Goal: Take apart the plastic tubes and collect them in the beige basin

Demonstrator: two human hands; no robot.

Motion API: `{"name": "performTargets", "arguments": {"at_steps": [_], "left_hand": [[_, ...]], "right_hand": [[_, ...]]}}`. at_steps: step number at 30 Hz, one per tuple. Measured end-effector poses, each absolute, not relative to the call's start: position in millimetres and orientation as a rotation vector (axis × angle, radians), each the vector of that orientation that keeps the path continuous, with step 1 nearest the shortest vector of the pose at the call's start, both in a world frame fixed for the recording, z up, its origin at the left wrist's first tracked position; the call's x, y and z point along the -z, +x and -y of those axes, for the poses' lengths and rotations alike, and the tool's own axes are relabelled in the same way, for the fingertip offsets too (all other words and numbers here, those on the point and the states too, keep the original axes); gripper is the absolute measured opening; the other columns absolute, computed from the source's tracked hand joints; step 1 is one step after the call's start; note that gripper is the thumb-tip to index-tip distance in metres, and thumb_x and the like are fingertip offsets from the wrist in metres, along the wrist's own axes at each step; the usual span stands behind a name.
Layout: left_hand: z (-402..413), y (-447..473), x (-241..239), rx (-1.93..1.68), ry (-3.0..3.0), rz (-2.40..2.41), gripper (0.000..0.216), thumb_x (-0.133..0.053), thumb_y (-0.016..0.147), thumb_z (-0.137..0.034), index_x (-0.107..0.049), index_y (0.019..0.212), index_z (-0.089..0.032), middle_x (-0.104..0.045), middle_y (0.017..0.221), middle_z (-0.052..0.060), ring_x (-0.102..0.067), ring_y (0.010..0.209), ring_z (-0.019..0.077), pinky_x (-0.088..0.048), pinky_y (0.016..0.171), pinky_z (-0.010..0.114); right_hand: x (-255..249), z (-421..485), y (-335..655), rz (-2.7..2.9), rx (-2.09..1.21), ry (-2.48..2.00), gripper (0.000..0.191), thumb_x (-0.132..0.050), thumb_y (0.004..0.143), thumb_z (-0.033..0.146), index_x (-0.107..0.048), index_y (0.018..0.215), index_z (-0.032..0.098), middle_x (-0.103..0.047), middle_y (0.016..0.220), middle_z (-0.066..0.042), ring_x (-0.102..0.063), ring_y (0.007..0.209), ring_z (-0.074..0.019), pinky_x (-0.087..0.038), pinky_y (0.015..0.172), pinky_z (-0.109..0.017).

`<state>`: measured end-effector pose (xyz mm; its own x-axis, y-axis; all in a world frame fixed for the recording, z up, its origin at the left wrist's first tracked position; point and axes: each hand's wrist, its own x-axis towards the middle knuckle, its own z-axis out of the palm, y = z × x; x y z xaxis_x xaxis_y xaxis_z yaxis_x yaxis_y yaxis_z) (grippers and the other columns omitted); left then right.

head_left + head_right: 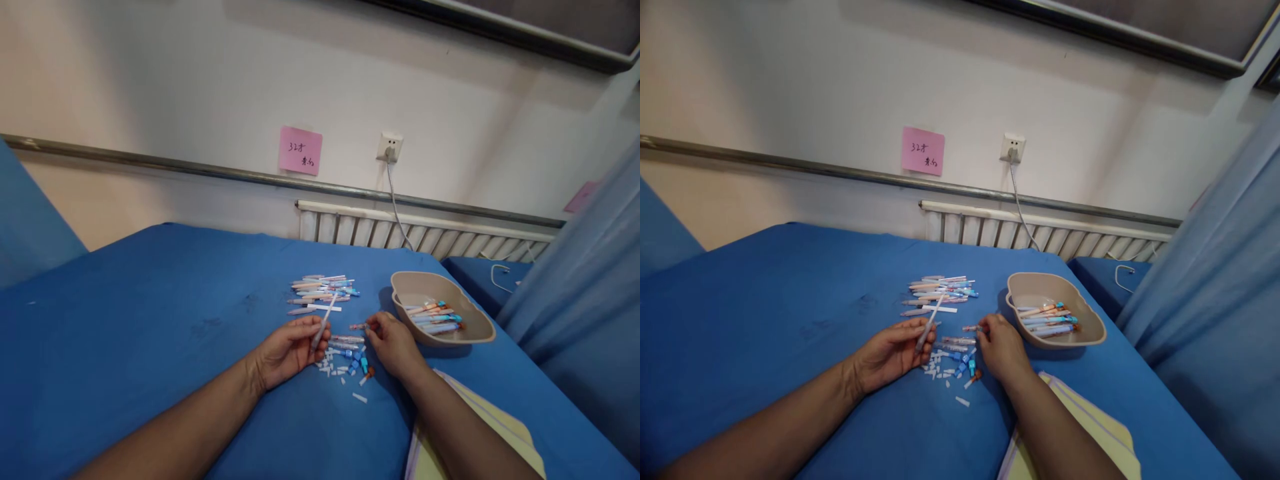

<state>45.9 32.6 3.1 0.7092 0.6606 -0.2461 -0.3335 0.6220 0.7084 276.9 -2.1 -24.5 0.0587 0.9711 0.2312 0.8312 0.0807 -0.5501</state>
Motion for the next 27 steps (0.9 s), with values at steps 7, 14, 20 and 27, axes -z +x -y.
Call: {"name": "performTargets", "arguments": {"at_steps": [7,14,20,27], "left_hand": [[-36.3,45.2,-2.1,-0.628,0.626,-0.524,0.009,-0.062,0.077,-0.013,-0.061,0.086,-0.011,-0.063,0.075,0.004,-0.061,0.062,0.0117,-0.048,0.063,0.024],[-36.4,44.3,1.0,-0.628,0.594,-0.573,0.009,-0.061,0.078,-0.013,-0.062,0.086,-0.011,-0.066,0.073,0.005,-0.062,0.06,0.0114,-0.049,0.061,0.022],[-36.6,44.6,2.2,-0.635,0.584,-0.578,0.008,-0.061,0.078,-0.012,-0.062,0.086,-0.01,-0.067,0.073,0.005,-0.063,0.06,0.012,-0.051,0.061,0.022],[-37.3,44.6,3.5,-0.643,0.578,-0.594,0.01,-0.06,0.079,-0.012,-0.061,0.088,-0.009,-0.067,0.074,0.006,-0.063,0.06,0.0126,-0.052,0.06,0.023]], "right_hand": [[21.2,3.6,274.6,1.918,-0.191,-1.713,0.027,-0.052,0.079,0.017,-0.06,0.105,0.02,-0.061,0.106,-0.008,-0.055,0.096,-0.0219,-0.039,0.085,-0.03],[27.0,2.7,275.1,1.98,-0.254,-1.757,0.028,-0.054,0.078,0.017,-0.061,0.105,0.02,-0.063,0.102,-0.007,-0.053,0.097,-0.0224,-0.038,0.087,-0.031],[28.4,1.3,276.5,1.944,-0.233,-1.818,0.02,-0.055,0.079,0.02,-0.062,0.098,0.018,-0.063,0.093,-0.008,-0.054,0.09,-0.0217,-0.038,0.08,-0.029],[28.5,1.6,276.9,1.966,-0.25,-1.819,0.016,-0.053,0.082,0.022,-0.063,0.095,0.02,-0.063,0.091,-0.006,-0.054,0.088,-0.02,-0.037,0.077,-0.027]]}}
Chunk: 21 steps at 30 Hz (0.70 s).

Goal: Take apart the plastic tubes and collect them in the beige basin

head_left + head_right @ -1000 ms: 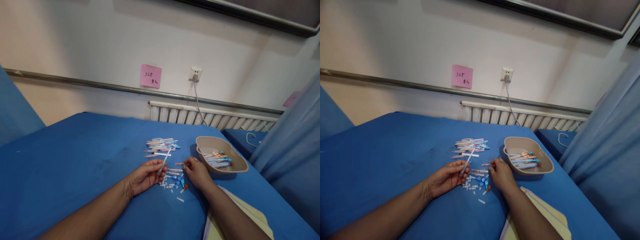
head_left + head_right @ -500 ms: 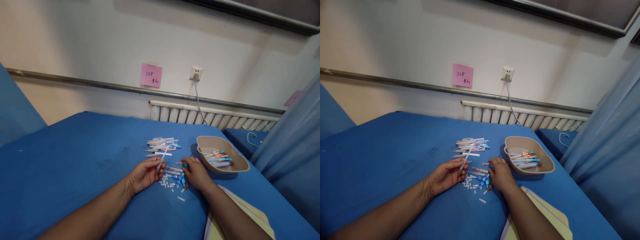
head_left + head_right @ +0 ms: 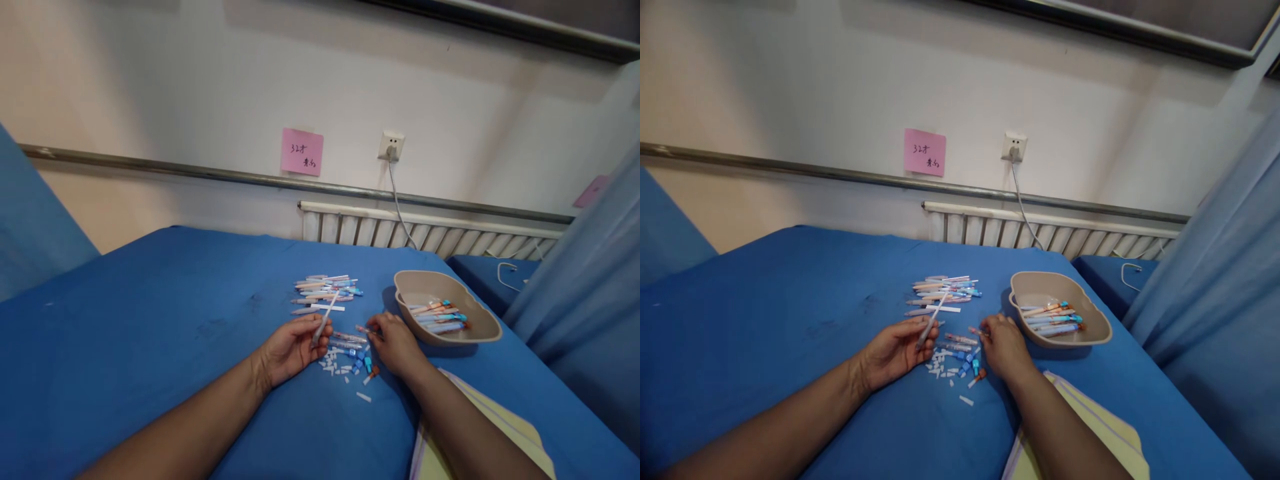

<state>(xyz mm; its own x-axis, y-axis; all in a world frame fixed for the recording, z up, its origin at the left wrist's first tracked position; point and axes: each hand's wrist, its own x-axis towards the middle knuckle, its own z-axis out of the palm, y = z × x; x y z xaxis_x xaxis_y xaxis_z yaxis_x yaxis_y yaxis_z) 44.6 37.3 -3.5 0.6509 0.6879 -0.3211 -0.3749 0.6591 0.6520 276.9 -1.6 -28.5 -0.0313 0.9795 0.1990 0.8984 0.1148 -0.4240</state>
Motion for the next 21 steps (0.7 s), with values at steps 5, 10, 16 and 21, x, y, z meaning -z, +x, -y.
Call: {"name": "performTargets", "arguments": {"at_steps": [5,10,16,21], "left_hand": [[-37.7,44.6,4.6,-0.644,0.58,-0.583,0.009,-0.059,0.08,-0.012,-0.061,0.088,-0.009,-0.067,0.074,0.006,-0.063,0.061,0.0122,-0.052,0.061,0.023],[-36.7,45.1,3.2,-0.639,0.606,-0.592,0.011,-0.061,0.079,-0.013,-0.061,0.089,-0.01,-0.066,0.074,0.005,-0.062,0.061,0.0117,-0.051,0.062,0.023],[-33.2,47.3,-1.6,-0.701,0.738,-0.647,0.012,-0.067,0.074,-0.015,-0.061,0.084,-0.013,-0.064,0.073,0.002,-0.059,0.059,0.0082,-0.048,0.06,0.019],[-34.4,48.9,-0.1,-0.754,0.947,-0.718,0.013,-0.07,0.072,-0.019,-0.06,0.08,-0.013,-0.061,0.067,0.0,-0.052,0.052,0.0059,-0.04,0.051,0.016]], "right_hand": [[27.4,1.7,277.3,1.984,-0.228,-1.797,0.017,-0.052,0.081,0.017,-0.062,0.095,0.02,-0.064,0.092,-0.006,-0.055,0.089,-0.0208,-0.036,0.078,-0.028],[29.4,0.9,277.5,1.958,-0.224,-1.786,0.016,-0.05,0.082,0.017,-0.061,0.094,0.019,-0.065,0.089,-0.008,-0.056,0.085,-0.0221,-0.038,0.075,-0.03],[28.6,-4.0,272.5,1.545,-0.582,-1.472,0.018,-0.044,0.086,0.03,-0.055,0.095,0.018,-0.063,0.084,-0.006,-0.058,0.069,-0.0175,-0.044,0.062,-0.027],[16.9,0.0,267.9,1.35,-0.787,-1.21,0.027,-0.051,0.082,0.041,-0.062,0.089,0.018,-0.059,0.071,0.0,-0.049,0.058,-0.0124,-0.04,0.054,-0.022]]}}
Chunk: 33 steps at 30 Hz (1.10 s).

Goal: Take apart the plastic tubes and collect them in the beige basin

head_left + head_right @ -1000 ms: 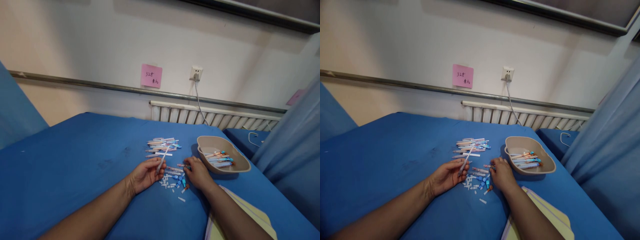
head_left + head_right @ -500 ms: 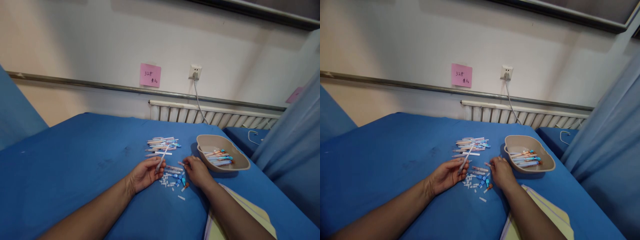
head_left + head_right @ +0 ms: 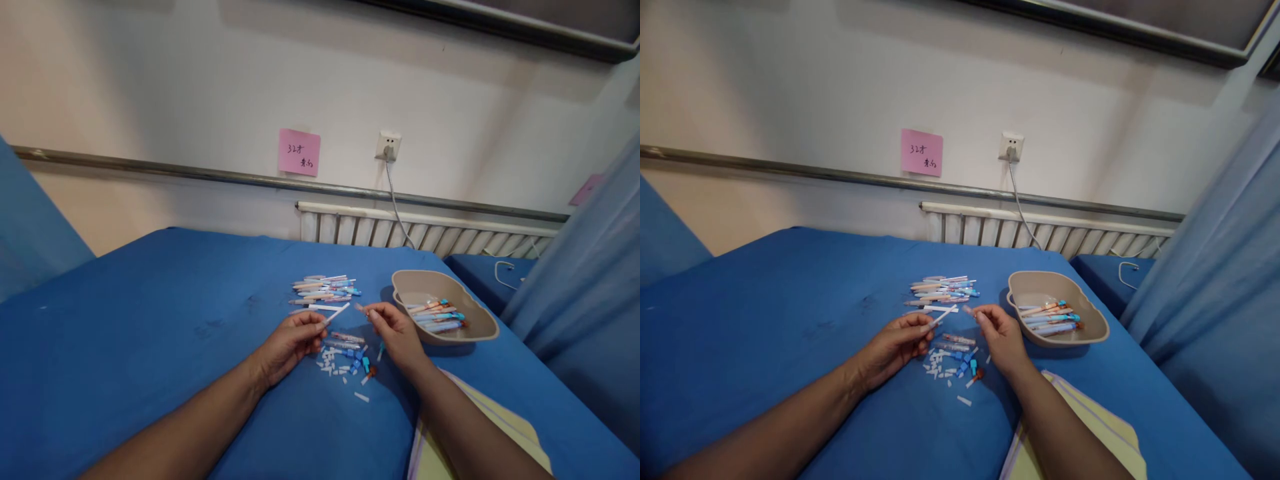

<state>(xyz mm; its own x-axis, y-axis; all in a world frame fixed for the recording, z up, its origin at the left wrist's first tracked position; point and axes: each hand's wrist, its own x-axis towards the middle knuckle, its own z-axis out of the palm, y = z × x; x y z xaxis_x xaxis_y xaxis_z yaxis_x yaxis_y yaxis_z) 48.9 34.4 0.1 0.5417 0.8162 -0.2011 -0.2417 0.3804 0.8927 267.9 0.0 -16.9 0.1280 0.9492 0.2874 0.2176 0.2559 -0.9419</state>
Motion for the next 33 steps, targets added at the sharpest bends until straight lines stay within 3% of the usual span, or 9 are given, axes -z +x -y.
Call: {"name": "performTargets", "arguments": {"at_steps": [10,33], "left_hand": [[-38.2,47.5,3.5,-0.776,1.144,-0.806,0.017,-0.067,0.073,-0.027,-0.061,0.08,-0.014,-0.055,0.063,-0.002,-0.047,0.05,0.0066,-0.033,0.048,0.019],[-25.7,58.0,-2.0,-0.765,1.407,-0.955,0.023,-0.071,0.064,-0.033,-0.069,0.077,-0.014,-0.059,0.059,-0.002,-0.048,0.052,0.0095,-0.036,0.051,0.02]], "right_hand": [[16.7,1.3,271.6,1.325,-0.794,-1.241,0.028,-0.057,0.078,0.041,-0.069,0.085,0.017,-0.062,0.07,-0.001,-0.047,0.057,-0.0117,-0.037,0.053,-0.022],[5.0,18.9,252.6,1.757,-0.561,-1.259,0.017,-0.051,0.084,0.027,-0.065,0.089,0.021,-0.062,0.078,-0.002,-0.057,0.072,-0.0151,-0.043,0.066,-0.024]]}}
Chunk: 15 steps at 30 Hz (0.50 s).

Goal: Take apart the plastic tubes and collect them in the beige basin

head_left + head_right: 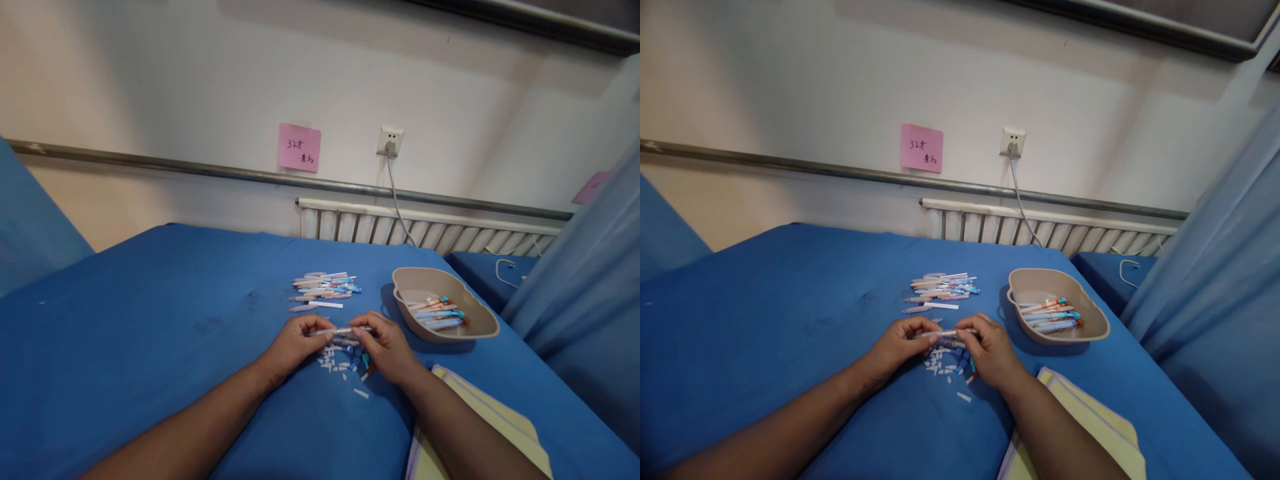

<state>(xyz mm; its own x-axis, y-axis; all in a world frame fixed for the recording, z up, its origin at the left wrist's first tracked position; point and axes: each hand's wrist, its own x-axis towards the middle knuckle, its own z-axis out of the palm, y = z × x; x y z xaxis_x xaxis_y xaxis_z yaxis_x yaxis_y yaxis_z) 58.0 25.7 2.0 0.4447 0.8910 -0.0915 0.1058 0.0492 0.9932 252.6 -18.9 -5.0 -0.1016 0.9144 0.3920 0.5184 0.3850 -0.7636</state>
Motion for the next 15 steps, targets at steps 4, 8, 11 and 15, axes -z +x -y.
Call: {"name": "performTargets", "arguments": {"at_steps": [4,8,11,15], "left_hand": [[-24.5,58.2,-3.6,-0.79,1.429,-0.958,0.024,-0.073,0.062,-0.032,-0.068,0.077,-0.013,-0.062,0.065,0.0,-0.05,0.055,0.0102,-0.037,0.053,0.02],[-23.5,59.6,-1.0,-0.79,1.354,-0.907,0.038,-0.069,0.068,-0.041,-0.062,0.094,-0.015,-0.062,0.065,-0.001,-0.053,0.053,0.0103,-0.041,0.052,0.021],[-23.9,61.2,2.9,-0.746,1.321,-0.912,0.041,-0.054,0.077,-0.053,-0.056,0.093,-0.015,-0.063,0.064,0.0,-0.053,0.045,0.0101,-0.04,0.043,0.02],[-24.5,61.5,2.7,-0.692,1.381,-0.944,0.037,-0.057,0.075,-0.051,-0.051,0.067,-0.016,-0.056,0.051,-0.003,-0.043,0.034,0.0061,-0.031,0.035,0.017]], "right_hand": [[5.8,18.7,253.3,1.754,-0.603,-1.241,0.013,-0.053,0.082,0.024,-0.065,0.088,0.021,-0.063,0.082,-0.002,-0.059,0.077,-0.0157,-0.044,0.069,-0.025],[8.4,18.2,252.2,1.701,-0.614,-1.238,0.014,-0.054,0.082,0.026,-0.065,0.086,0.021,-0.063,0.08,-0.002,-0.059,0.074,-0.0155,-0.045,0.067,-0.025],[8.9,18.6,251.7,1.722,-0.594,-1.227,0.014,-0.054,0.082,0.026,-0.066,0.086,0.021,-0.063,0.079,-0.002,-0.059,0.075,-0.0156,-0.044,0.067,-0.024],[7.5,19.6,252.0,1.778,-0.582,-1.234,0.014,-0.053,0.082,0.026,-0.067,0.086,0.021,-0.062,0.076,-0.001,-0.058,0.071,-0.0146,-0.043,0.064,-0.024]]}}
